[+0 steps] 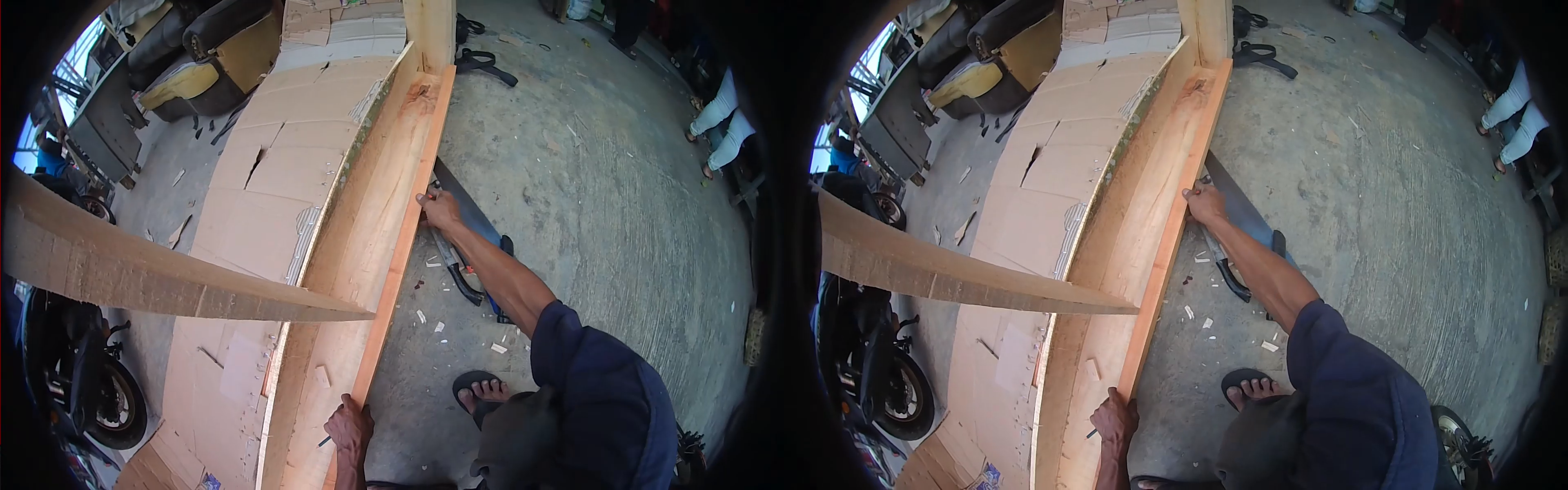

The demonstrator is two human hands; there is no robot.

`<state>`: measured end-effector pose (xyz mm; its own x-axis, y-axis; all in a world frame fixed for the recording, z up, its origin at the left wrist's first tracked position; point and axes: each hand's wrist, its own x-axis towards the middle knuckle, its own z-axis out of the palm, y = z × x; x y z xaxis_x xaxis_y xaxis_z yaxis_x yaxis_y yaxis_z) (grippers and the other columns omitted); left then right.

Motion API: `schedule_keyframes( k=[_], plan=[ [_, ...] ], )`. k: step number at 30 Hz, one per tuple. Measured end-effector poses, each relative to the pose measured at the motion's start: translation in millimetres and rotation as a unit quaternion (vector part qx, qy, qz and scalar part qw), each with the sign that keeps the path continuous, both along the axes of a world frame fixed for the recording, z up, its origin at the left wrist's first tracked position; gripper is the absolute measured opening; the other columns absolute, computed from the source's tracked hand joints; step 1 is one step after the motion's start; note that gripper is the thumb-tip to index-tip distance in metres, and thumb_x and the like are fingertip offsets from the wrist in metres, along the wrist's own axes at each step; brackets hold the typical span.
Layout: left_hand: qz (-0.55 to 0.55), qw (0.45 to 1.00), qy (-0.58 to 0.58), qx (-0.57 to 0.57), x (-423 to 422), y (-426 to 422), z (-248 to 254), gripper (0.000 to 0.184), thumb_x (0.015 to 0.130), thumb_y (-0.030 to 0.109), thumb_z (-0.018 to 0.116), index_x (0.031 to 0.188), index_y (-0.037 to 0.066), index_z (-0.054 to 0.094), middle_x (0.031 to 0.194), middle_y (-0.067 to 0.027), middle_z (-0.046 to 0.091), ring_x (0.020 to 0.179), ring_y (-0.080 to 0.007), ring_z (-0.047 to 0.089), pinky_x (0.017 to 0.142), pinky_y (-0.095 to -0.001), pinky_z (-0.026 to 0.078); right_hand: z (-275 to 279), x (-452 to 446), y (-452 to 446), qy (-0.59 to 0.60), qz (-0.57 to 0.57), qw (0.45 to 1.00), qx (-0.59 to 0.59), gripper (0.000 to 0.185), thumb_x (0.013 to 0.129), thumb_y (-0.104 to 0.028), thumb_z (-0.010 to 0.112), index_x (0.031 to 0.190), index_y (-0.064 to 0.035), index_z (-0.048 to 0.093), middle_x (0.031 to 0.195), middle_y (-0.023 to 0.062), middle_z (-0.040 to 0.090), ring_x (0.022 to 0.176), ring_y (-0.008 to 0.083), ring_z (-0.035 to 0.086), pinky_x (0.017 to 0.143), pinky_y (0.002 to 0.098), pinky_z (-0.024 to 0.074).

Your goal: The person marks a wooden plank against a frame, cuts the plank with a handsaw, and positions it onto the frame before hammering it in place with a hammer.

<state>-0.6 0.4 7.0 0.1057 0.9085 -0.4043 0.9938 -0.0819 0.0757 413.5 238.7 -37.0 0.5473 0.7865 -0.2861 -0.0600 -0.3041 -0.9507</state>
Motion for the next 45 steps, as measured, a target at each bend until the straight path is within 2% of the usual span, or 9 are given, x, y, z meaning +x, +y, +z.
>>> schedule_keyframes(
  k=[8, 14, 17, 26, 33, 34, 37, 40, 45],
  plan=[
    [-0.017, 0.999, 0.044, -0.006, -1.0, -3.7, -1.9, 0.044, 0.084, 0.035, 0.077, 0.107, 0.006, 0.053, 0.08, -0.0191, 0.072, 0.073, -0.0404, 0.072, 0.065, -0.0529, 0.053, -2.0, 3.3, 4.3, -0.124, 0.025, 0.991, -0.045, 0.043, 0.095, -0.029, 0.065, 0.133, -0.0078, 0.064, 0.115, 0.0228, 0.072, 0.101, 0.0326, 0.073, 0.086, 0.0404, 0.058],
    [-0.006, 0.999, 0.046, 0.016, -2.7, -6.9, -13.9, 0.045, 0.083, 0.036, 0.077, 0.107, 0.006, 0.053, 0.078, -0.0207, 0.072, 0.071, -0.0409, 0.072, 0.064, -0.0542, 0.053, -2.5, 2.8, 2.3, -0.032, 0.021, 0.999, -0.02, 0.045, 0.094, -0.031, 0.064, 0.131, -0.0068, 0.064, 0.117, 0.0229, 0.071, 0.113, 0.0346, 0.068, 0.099, 0.0411, 0.0512],
    [0.006, 0.998, 0.058, 0.002, 4.3, -4.9, -9.1, 0.046, 0.082, 0.037, 0.078, 0.108, 0.006, 0.056, 0.076, -0.021, 0.072, 0.072, -0.0425, 0.072, 0.067, -0.0527, 0.054, 0.2, -5.5, 5.0, -0.144, -0.023, 0.989, -0.01, 0.045, 0.094, -0.03, 0.064, 0.132, -0.0053, 0.064, 0.116, 0.0225, 0.072, 0.107, 0.034, 0.071, 0.095, 0.0404, 0.0534],
    [0.004, 0.997, 0.06, -0.044, 3.1, 2.5, -2.7, 0.047, 0.083, 0.038, 0.077, 0.111, 0.006, 0.057, 0.084, -0.0202, 0.074, 0.079, -0.0404, 0.073, 0.073, -0.0517, 0.054, 7.6, -4.1, 5.7, -0.015, -0.023, 1.0, -0.006, 0.041, 0.095, -0.026, 0.063, 0.133, -0.0099, 0.065, 0.114, 0.0205, 0.073, 0.092, 0.0332, 0.075, 0.093, 0.0407, 0.0553],
    [-0.017, 0.994, 0.077, -0.078, 8.4, 12.6, 2.2, 0.043, 0.084, 0.038, 0.076, 0.106, 0.008, 0.055, 0.084, -0.02, 0.074, 0.077, -0.04, 0.073, 0.071, -0.0515, 0.054, 2.1, 4.2, 17.1, -0.099, 0.016, 0.994, -0.051, 0.049, 0.097, -0.021, 0.066, 0.143, -0.007, 0.057, 0.115, 0.0144, 0.07, 0.096, 0.024, 0.072, 0.068, 0.0355, 0.0638],
    [-0.017, 0.992, 0.08, -0.091, 8.9, 13.6, 6.6, 0.043, 0.084, 0.038, 0.077, 0.106, 0.008, 0.055, 0.084, -0.0203, 0.074, 0.079, -0.0398, 0.074, 0.072, -0.0514, 0.054, 4.0, 1.0, 13.2, 0.012, -0.007, 1.0, -0.004, 0.05, 0.096, -0.022, 0.066, 0.143, -0.0077, 0.057, 0.113, 0.0139, 0.07, 0.093, 0.0249, 0.072, 0.066, 0.0361, 0.0633],
    [-0.008, 0.993, 0.074, -0.09, 8.8, 16.9, 7.7, 0.043, 0.084, 0.038, 0.077, 0.106, 0.008, 0.056, 0.085, -0.02, 0.074, 0.08, -0.0397, 0.073, 0.073, -0.0512, 0.054, -0.4, 0.3, 18.9, -0.052, -0.025, 0.998, -0.007, 0.046, 0.096, -0.022, 0.066, 0.14, -0.0078, 0.06, 0.11, 0.0131, 0.07, 0.092, 0.0255, 0.072, 0.066, 0.0377, 0.0636],
    [0.023, 0.996, 0.026, -0.079, 10.2, 10.0, 0.8, 0.042, 0.085, 0.038, 0.077, 0.106, 0.008, 0.057, 0.089, -0.0186, 0.073, 0.083, -0.0391, 0.073, 0.073, -0.0511, 0.055, 5.9, -3.3, 20.2, -0.121, -0.03, 0.991, -0.056, 0.041, 0.092, -0.03, 0.067, 0.129, -0.0127, 0.069, 0.119, 0.0191, 0.072, 0.112, 0.0346, 0.068, 0.097, 0.0407, 0.0506],
    [0.133, 0.99, -0.047, 0.024, -9.6, -15.8, -0.9, 0.056, 0.081, 0.046, 0.08, 0.115, 0.007, 0.058, 0.107, -0.0142, 0.069, 0.108, -0.0339, 0.065, 0.078, -0.0496, 0.057, -1.6, 3.8, 23.6, 0.031, 0.041, 0.999, 0.004, 0.046, 0.101, -0.017, 0.058, 0.143, -0.001, 0.052, 0.111, 0.0158, 0.071, 0.103, 0.027, 0.07, 0.082, 0.0416, 0.0608]
  ],
)
